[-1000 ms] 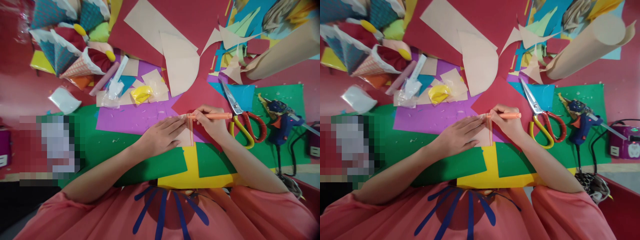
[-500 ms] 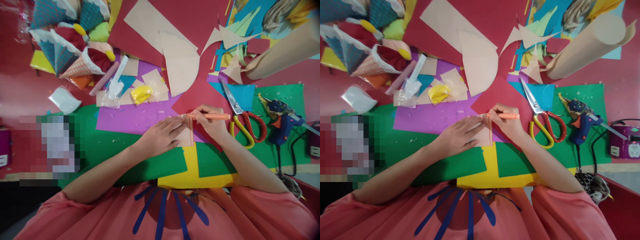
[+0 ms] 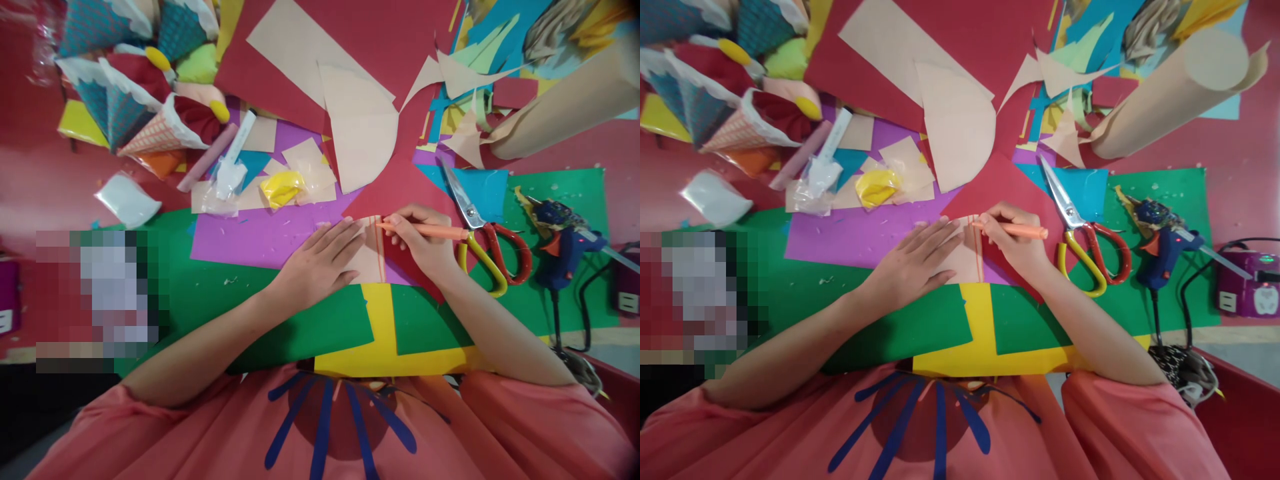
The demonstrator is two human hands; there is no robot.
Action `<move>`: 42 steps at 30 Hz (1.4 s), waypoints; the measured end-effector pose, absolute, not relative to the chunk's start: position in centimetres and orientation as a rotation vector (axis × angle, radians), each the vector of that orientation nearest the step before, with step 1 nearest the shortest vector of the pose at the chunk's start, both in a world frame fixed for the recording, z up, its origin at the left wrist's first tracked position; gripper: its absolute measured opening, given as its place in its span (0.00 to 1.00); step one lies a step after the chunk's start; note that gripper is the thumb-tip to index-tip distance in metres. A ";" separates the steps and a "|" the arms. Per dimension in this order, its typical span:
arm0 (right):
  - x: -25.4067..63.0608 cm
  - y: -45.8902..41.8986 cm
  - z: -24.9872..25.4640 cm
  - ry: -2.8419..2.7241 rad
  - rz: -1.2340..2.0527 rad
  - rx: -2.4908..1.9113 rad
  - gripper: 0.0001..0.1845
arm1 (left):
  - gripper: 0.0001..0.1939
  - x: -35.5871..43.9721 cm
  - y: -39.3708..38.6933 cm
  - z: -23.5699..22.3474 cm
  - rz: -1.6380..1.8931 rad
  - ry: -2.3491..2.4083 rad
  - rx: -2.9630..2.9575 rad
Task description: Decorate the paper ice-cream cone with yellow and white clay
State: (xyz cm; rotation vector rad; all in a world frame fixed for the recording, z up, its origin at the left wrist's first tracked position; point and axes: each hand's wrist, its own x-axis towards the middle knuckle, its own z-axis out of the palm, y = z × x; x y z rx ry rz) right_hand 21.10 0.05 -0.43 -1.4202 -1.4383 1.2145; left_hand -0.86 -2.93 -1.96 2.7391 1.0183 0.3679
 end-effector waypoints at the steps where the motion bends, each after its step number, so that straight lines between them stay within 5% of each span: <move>1: 21.1 0.0 -0.5 -1.466 1.209 -1.415 0.13 | 0.28 -0.9 -2.9 -2.0 0.355 1.034 2.734; 42: 21.0 0.0 -0.8 -1.567 1.139 -1.377 0.12 | 0.31 -0.9 -3.0 -1.9 0.364 1.218 2.672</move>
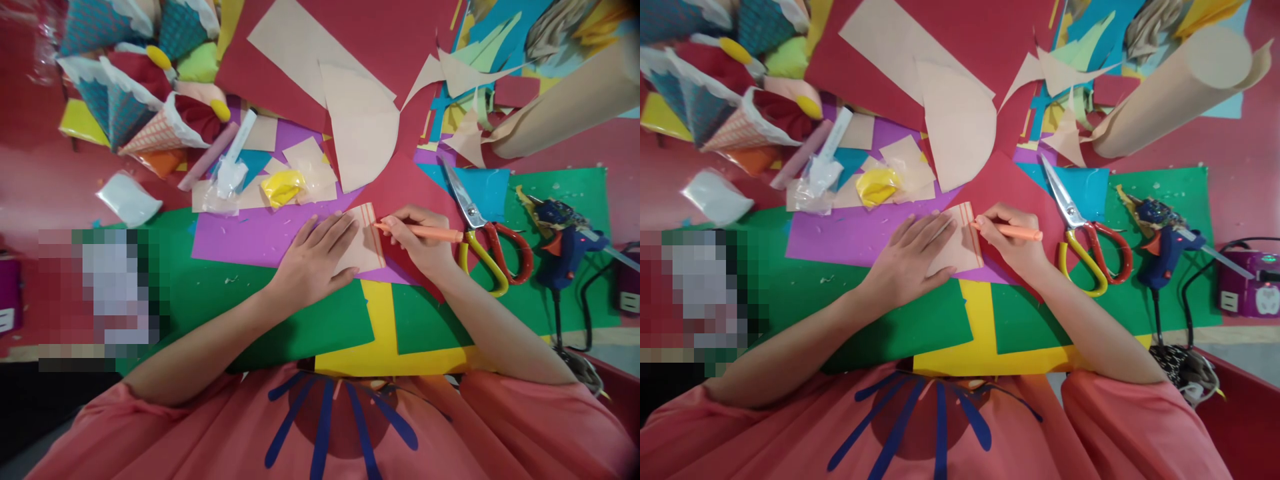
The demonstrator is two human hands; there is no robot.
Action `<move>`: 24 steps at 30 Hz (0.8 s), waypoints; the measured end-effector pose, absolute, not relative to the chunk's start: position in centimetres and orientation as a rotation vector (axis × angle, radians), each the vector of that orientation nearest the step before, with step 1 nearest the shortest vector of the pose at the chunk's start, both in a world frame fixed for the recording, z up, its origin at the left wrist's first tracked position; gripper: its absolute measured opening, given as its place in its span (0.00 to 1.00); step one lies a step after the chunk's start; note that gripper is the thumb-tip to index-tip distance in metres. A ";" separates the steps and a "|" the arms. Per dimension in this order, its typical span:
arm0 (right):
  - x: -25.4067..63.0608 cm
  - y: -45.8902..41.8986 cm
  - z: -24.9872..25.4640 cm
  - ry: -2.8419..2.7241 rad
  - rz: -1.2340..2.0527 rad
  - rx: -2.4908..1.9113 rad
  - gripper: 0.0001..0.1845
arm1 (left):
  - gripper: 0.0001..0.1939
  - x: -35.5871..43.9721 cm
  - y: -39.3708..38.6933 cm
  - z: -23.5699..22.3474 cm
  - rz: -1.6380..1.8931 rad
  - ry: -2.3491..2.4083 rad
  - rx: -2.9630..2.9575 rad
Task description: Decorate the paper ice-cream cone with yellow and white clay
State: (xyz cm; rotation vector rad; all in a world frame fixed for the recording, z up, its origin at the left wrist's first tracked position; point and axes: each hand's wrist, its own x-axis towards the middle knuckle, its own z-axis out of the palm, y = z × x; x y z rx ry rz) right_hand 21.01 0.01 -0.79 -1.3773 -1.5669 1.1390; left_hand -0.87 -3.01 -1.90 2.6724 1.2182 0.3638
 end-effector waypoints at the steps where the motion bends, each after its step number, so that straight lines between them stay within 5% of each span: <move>1: 21.0 0.0 -0.8 -1.596 1.118 -1.375 0.11 | 0.31 -0.9 -3.0 -1.9 0.365 1.220 2.670; 24: 20.8 0.3 -0.3 -1.763 1.099 -1.368 0.15 | 0.30 -0.7 -3.1 -2.0 0.393 1.235 2.698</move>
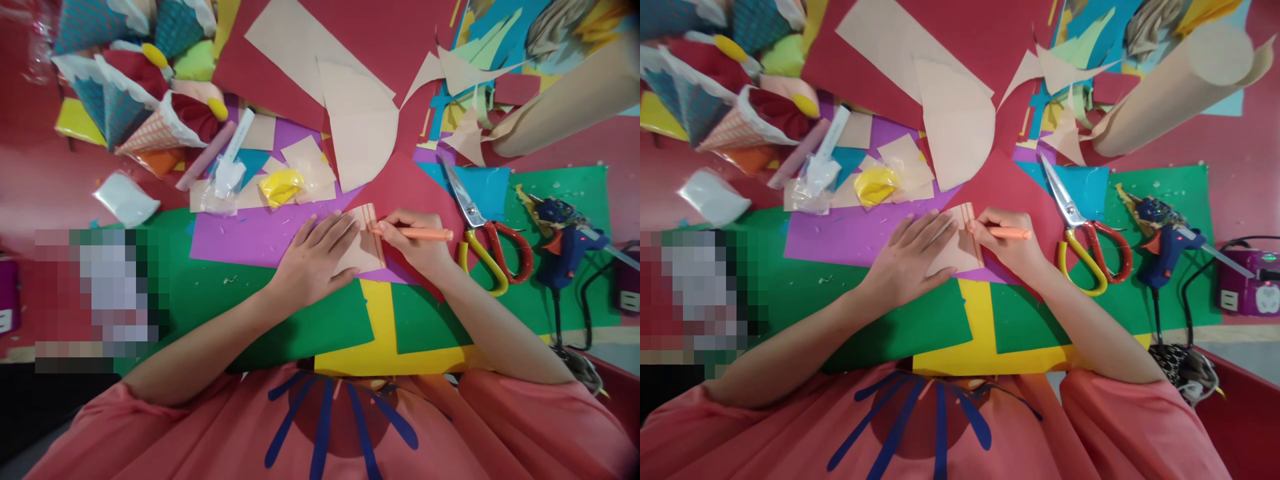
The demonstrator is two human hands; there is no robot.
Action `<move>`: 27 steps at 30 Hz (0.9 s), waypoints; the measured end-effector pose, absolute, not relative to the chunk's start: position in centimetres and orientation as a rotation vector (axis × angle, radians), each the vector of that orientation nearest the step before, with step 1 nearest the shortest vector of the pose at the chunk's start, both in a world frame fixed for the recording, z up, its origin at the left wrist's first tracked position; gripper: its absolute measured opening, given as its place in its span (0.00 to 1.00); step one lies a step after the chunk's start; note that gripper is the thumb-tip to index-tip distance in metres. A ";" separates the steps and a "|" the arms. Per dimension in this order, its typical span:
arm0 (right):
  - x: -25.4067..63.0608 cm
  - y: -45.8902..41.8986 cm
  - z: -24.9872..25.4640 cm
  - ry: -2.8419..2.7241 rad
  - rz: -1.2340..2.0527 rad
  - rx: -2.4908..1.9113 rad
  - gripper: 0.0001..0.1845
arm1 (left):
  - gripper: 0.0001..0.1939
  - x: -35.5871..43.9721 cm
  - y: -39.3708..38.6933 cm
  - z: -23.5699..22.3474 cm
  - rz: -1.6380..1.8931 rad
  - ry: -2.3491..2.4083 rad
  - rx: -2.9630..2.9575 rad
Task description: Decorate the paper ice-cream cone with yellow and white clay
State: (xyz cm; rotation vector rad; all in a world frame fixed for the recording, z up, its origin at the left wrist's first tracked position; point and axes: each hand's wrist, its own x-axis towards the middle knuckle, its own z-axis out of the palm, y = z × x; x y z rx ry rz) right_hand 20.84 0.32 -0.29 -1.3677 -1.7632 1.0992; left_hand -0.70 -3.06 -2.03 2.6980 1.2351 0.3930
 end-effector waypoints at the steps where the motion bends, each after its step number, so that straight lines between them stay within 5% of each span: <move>1: 20.8 0.3 -0.3 -1.757 1.112 -1.363 0.15 | 0.31 -0.7 -3.1 -2.0 0.393 1.237 2.700; 27: 20.8 0.1 -0.3 -1.698 1.148 -1.363 0.12 | 0.31 -0.8 -3.0 -2.2 0.379 1.269 2.617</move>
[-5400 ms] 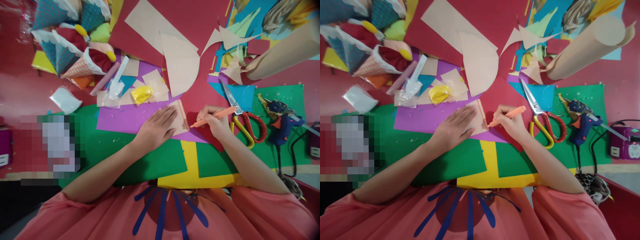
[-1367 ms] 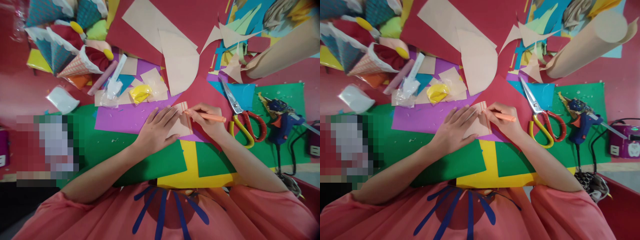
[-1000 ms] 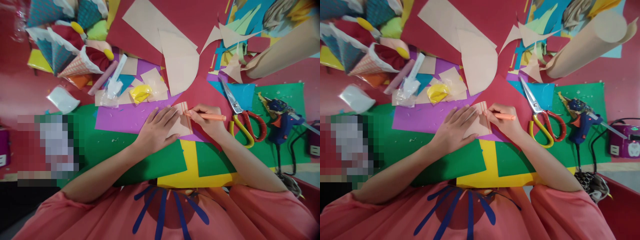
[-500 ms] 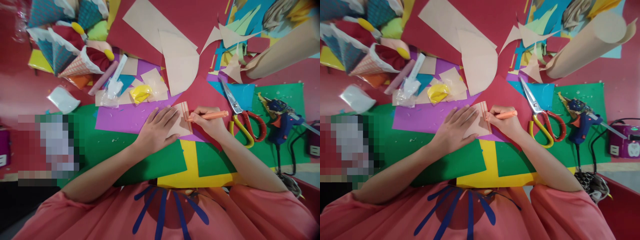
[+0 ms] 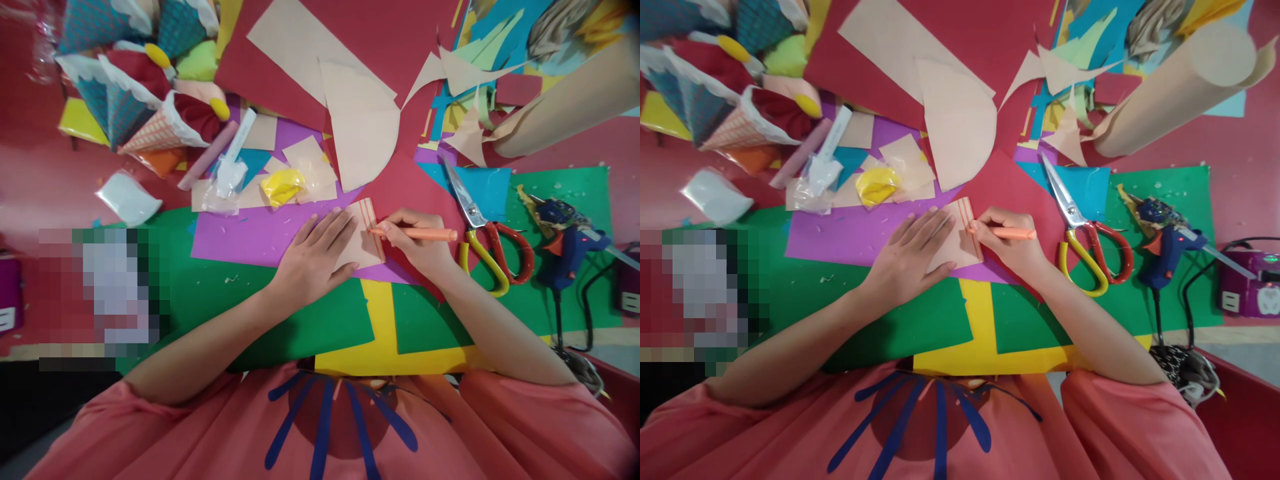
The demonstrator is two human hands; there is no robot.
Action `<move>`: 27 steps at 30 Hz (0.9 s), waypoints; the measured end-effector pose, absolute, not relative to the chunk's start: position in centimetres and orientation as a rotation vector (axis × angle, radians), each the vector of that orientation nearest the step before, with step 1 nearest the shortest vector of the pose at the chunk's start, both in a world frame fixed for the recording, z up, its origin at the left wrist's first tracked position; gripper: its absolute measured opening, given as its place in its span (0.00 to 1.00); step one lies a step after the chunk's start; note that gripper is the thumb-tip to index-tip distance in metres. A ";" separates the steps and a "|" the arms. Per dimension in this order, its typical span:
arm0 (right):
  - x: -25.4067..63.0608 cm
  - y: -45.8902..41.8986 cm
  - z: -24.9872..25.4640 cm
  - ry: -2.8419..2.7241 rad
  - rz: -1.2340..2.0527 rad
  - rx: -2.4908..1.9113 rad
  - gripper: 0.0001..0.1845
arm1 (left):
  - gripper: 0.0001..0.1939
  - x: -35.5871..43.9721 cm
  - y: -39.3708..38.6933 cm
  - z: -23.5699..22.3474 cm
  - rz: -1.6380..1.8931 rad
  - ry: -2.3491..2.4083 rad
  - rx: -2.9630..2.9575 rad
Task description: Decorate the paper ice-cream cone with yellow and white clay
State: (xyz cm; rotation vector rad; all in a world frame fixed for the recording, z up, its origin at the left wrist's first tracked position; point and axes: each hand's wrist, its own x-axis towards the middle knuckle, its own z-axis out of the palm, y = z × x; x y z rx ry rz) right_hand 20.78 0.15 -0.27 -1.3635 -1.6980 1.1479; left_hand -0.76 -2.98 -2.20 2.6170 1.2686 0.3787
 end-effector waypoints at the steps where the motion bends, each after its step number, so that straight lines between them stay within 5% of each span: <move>1: 20.8 0.2 -0.3 -1.707 1.143 -1.363 0.12 | 0.31 -0.8 -3.0 -2.2 0.382 1.269 2.615; 17: 20.7 0.2 0.2 -1.712 1.243 -1.359 0.18 | 0.32 -0.8 -3.1 -2.4 0.406 1.266 2.588; 27: 21.0 0.0 0.0 -1.470 1.255 -1.363 0.12 | 0.31 -0.8 -3.0 -2.2 0.407 1.275 2.589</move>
